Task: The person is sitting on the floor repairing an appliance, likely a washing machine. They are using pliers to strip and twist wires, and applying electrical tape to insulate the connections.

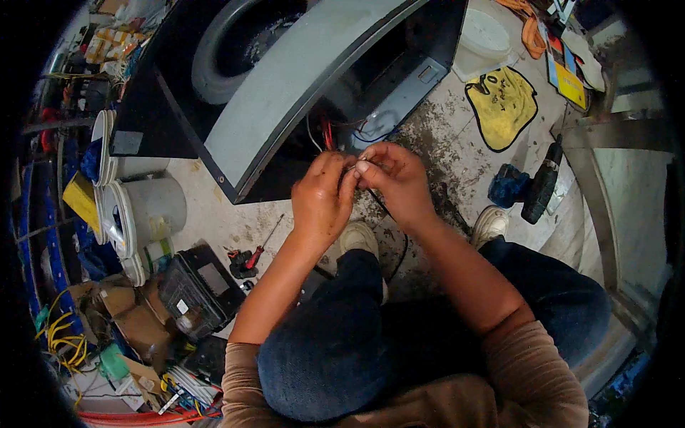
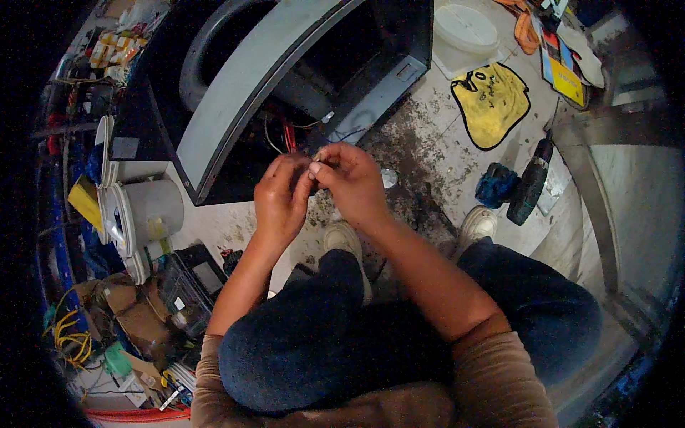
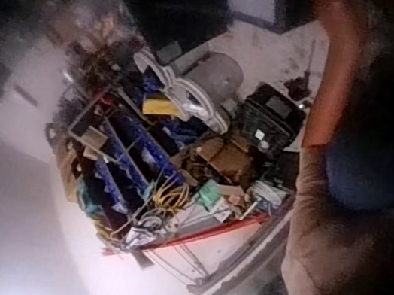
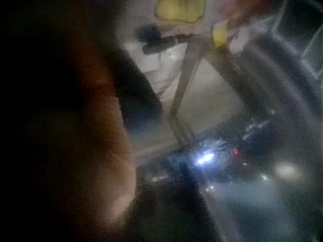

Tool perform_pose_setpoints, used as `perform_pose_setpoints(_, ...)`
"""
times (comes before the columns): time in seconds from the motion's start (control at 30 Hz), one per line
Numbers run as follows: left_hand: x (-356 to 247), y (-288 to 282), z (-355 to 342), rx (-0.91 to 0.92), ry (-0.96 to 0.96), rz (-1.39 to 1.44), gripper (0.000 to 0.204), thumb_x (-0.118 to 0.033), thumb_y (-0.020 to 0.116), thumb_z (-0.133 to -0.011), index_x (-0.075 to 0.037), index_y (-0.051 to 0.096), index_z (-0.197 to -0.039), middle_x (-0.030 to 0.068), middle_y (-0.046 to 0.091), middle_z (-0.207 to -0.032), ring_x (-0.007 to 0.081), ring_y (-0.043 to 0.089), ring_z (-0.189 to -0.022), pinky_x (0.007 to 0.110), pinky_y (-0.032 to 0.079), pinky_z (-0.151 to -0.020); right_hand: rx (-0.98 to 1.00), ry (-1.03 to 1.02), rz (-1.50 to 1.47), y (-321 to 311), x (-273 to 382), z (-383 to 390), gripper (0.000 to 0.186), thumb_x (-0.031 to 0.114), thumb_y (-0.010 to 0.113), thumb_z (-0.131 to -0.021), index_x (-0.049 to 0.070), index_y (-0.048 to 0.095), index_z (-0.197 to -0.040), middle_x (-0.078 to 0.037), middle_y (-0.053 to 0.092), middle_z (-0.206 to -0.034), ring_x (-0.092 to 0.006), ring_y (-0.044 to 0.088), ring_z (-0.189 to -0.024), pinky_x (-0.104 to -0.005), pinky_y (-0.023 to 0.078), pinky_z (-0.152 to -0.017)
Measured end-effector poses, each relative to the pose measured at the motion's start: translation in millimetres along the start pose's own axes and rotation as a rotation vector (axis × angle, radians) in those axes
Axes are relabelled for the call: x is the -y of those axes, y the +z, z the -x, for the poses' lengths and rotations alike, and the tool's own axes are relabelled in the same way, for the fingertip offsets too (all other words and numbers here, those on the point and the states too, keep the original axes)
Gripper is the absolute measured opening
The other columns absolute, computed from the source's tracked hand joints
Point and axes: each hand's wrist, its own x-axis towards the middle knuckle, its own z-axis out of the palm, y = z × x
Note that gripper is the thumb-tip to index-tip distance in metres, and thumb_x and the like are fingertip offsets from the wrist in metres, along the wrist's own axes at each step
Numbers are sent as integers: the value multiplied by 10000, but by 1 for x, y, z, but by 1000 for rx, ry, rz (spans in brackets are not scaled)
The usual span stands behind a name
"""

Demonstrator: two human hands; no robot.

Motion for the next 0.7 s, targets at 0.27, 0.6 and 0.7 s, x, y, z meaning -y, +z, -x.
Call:
perform_pose_setpoints(0.27, -2, -8, -1, 24, 39, -45, 97, -81, 598, -833, -54, 595, -926, 104, 602, -903, 323, 616, -766, 391, 497, -606, 73, -30, 334, -8, 23, -6, 181, 24, 619, -848, -13, 611, -1025, -45, 624, -862, -93, 591, -734, -229, 501, -659)
perform_pose_setpoints(0.6, -2, -4, 1, 32, 98, -125, 96, -75, 612, -817, -57, 590, -909, 102, 590, -916, 315, 610, -767, 387, 499, -594, 56, 87, 329, -11, 27, -12, 130, 78, 648, -839, -15, 637, -930, -26, 610, -731, -86, 551, -621, -221, 452, -588)
perform_pose_setpoints(0.7, -3, -3, 0, 23, 124, -147, 96, -70, 614, -813, -53, 587, -904, 103, 586, -904, 308, 609, -759, 379, 497, -588, 64, 26, 327, -14, 23, -14, 135, 103, 652, -837, -20, 642, -893, -35, 628, -725, -78, 552, -577, -221, 444, -521)
